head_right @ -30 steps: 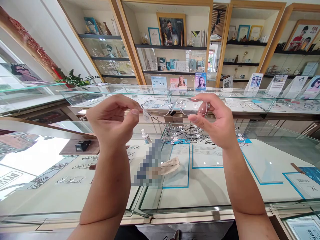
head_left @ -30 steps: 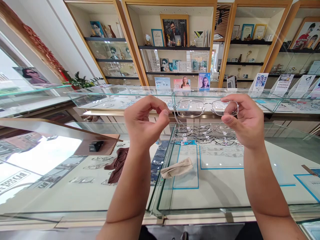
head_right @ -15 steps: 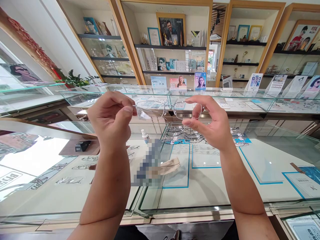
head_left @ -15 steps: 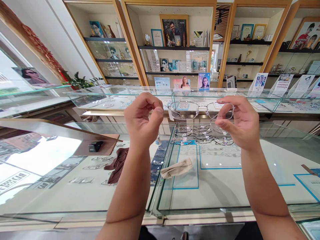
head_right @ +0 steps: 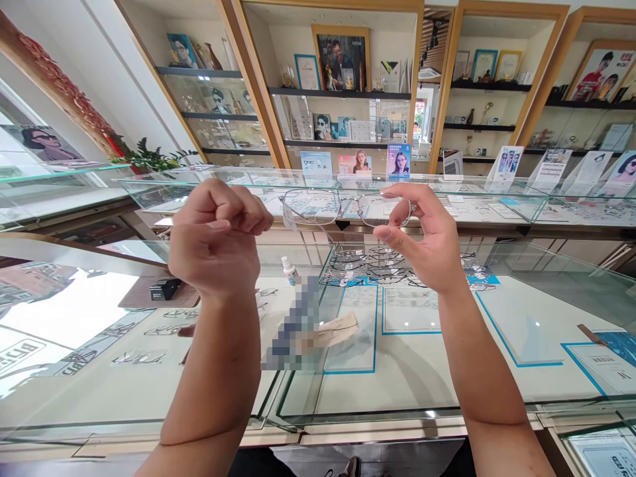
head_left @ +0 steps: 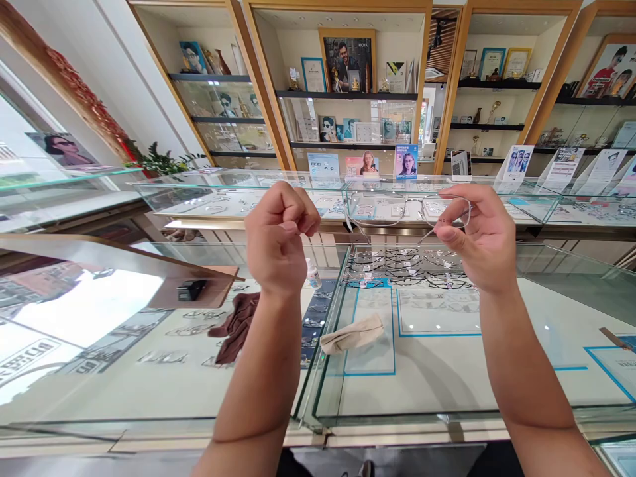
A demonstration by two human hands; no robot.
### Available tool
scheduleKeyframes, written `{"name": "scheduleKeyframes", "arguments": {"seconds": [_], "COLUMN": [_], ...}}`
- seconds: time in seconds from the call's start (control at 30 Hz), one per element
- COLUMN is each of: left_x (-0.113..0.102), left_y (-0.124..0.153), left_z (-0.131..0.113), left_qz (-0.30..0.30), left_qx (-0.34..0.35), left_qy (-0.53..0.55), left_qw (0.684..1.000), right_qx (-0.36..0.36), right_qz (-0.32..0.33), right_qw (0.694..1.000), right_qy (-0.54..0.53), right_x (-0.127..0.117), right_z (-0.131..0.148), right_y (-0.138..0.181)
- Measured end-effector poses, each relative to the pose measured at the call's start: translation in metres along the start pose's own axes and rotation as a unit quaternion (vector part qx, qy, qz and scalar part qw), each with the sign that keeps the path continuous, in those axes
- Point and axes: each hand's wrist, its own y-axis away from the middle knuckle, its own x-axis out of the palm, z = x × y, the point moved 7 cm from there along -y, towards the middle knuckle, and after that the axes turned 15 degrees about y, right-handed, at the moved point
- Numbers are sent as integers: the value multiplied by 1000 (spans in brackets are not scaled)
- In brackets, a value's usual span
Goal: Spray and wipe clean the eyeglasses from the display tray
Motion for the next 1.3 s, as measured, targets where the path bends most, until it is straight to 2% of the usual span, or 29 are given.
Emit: {"name": "scheduleKeyframes", "arguments": {"seconds": [0.37,0.57,0.9,1.3], "left_x": [0,-2,-1,-2], "left_y": [-3,-1,-2,1], "left_z": [1,2,4,6], "left_qz": [28,20,13,20], "left_qx": [6,-18,-19,-23], "left_qy": [18,-7,-2,-11], "left_qw": [999,1000,1000,999], "right_qx": [-19,-21,-23,-27], "right_qz": [-2,0,-1,-48], "right_qw": [1000,1000,1000,998], "right_qy": [-14,-11,-9,-7], "right_x": [2,1,1,-39], "right_z": [8,7,8,-14], "right_y": [0,1,1,-10]}}
